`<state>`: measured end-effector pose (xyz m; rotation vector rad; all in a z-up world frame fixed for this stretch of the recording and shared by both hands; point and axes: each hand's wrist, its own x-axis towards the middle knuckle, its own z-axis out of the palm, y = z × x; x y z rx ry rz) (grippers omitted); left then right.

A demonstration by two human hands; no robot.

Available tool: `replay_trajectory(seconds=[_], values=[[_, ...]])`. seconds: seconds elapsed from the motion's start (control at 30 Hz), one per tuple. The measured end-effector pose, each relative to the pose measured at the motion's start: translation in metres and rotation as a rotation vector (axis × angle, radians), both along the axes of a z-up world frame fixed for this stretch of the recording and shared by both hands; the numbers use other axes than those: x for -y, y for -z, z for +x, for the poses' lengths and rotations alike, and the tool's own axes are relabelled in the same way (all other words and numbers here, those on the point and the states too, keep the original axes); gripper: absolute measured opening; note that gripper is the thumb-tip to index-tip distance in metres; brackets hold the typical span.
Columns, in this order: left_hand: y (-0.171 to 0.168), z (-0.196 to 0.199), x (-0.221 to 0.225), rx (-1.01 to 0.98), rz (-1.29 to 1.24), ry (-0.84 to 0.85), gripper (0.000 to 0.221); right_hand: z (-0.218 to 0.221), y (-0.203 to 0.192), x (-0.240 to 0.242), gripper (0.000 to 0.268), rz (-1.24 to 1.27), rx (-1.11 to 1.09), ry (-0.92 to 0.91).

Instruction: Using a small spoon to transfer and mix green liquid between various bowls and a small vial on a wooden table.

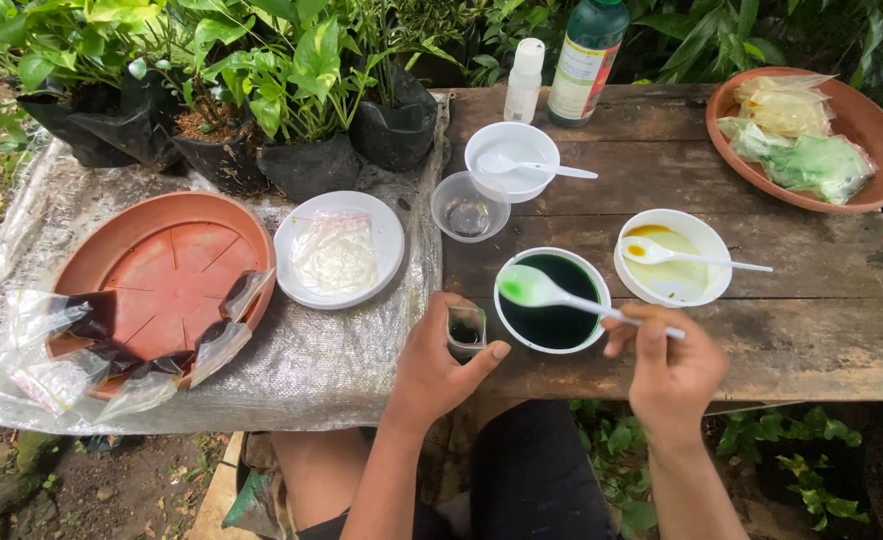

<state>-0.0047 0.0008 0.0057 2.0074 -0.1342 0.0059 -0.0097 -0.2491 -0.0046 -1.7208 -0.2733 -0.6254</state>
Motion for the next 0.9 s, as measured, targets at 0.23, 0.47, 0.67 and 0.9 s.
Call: replay_trajectory(seconds=[0.23, 0.47, 0.67, 0.9], values=[[0.008, 0.001, -0.001, 0.067, -0.160, -0.017, 0.057, 0.019, 0.028, 0.011, 0.034, 0.184, -0.122, 0.070], [0.024, 0.007, 0.001, 0.105, -0.211, -0.025, 0.059, 0.016, 0.027, 0.006, 0.031, 0.142, -0.153, 0.088], [0.024, 0.010, 0.001, 0.245, -0.447, 0.002, 0.042, 0.014, 0.026, 0.008, 0.034, 0.140, -0.163, 0.074], [0.027, 0.011, -0.003, 0.281, -0.465, 0.039, 0.037, 0.015, 0.029, 0.008, 0.034, 0.154, -0.150, 0.056]])
